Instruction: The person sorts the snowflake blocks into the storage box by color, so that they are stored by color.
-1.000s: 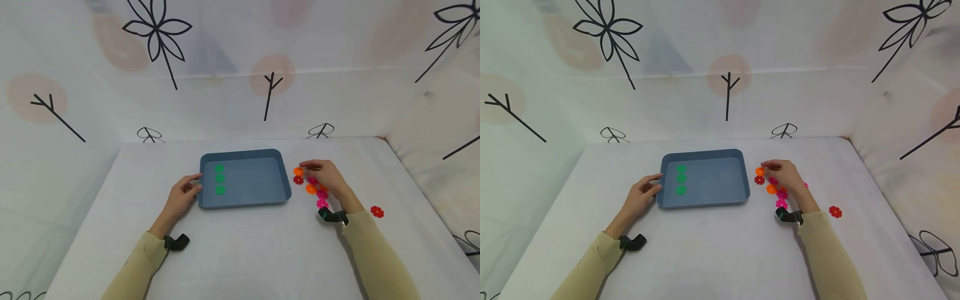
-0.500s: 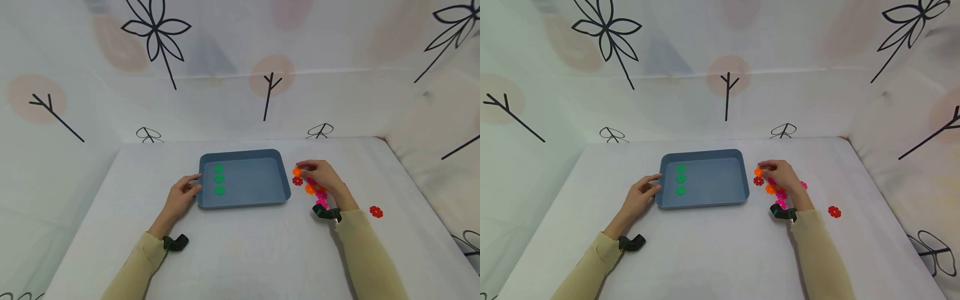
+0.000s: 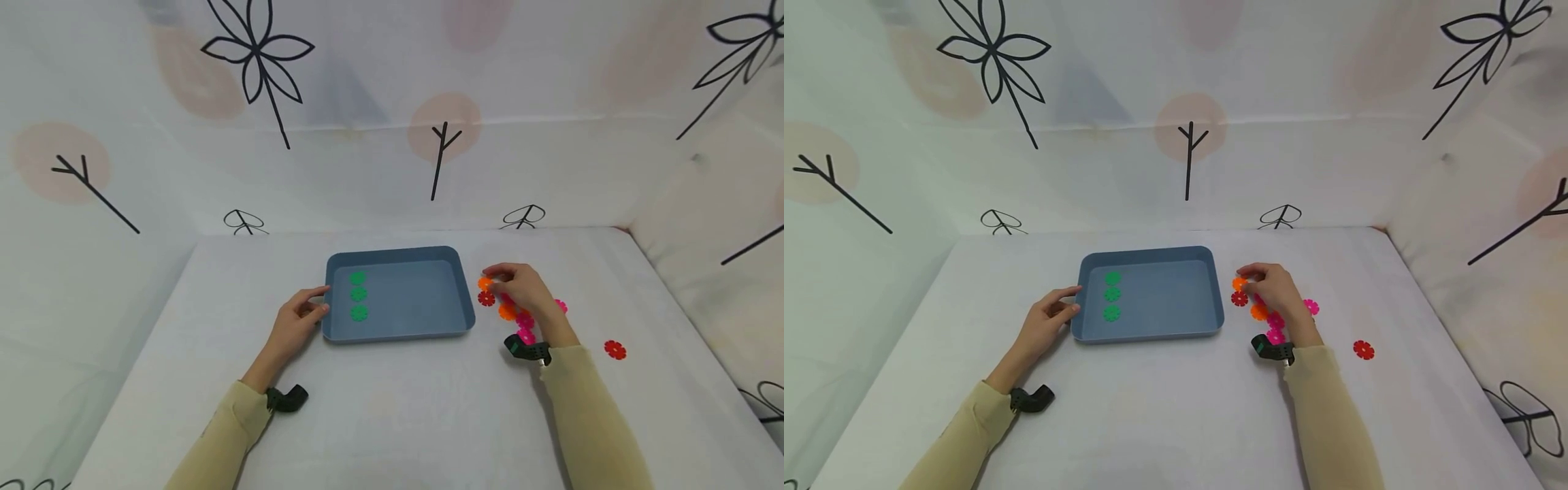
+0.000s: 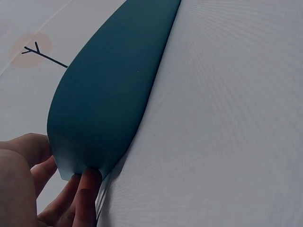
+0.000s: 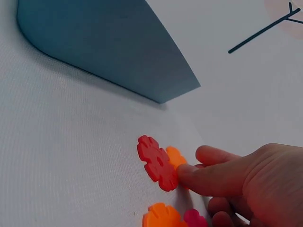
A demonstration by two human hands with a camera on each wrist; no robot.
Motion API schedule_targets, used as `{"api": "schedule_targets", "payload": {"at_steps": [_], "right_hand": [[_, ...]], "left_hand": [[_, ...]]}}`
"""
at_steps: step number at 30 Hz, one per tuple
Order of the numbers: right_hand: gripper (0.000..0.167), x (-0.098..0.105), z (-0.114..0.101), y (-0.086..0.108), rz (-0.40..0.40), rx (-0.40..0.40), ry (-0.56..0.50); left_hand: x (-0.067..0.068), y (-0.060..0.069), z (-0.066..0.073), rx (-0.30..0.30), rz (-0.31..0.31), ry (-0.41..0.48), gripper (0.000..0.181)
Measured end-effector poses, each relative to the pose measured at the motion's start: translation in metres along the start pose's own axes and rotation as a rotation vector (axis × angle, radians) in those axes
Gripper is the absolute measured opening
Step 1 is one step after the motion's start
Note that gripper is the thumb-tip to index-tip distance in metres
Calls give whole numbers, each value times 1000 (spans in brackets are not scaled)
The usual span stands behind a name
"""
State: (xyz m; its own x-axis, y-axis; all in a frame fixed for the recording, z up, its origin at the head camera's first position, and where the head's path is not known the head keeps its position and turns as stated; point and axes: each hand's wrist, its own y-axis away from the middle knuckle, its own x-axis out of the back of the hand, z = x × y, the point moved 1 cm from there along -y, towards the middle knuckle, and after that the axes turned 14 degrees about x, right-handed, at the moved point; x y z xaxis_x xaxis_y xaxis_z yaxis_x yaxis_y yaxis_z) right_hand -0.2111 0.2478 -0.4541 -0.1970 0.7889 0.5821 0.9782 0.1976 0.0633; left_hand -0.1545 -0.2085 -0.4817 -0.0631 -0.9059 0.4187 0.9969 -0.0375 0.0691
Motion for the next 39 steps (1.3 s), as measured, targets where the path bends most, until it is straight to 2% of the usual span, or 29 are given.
{"api": "schedule_targets", "payload": {"at_steps": [13,21,23,30,39], "right_hand": [[37,-2,-1,1,-3,29,63],[33,0,-1,3,0,20,44],[33,0,0,3,4,13,36],[34,3,2,2,35,-23,-14],[38,7,7,3,118,-94,-154]], "left_hand": [[-1,2,0,-13,5,6,39],[-2,2,1,4,3,-3,40],[-2,3,5,7,2,0,40],[2,19,38,6,-18,-2,40],[3,17,38,-2,-24,13,40]]}}
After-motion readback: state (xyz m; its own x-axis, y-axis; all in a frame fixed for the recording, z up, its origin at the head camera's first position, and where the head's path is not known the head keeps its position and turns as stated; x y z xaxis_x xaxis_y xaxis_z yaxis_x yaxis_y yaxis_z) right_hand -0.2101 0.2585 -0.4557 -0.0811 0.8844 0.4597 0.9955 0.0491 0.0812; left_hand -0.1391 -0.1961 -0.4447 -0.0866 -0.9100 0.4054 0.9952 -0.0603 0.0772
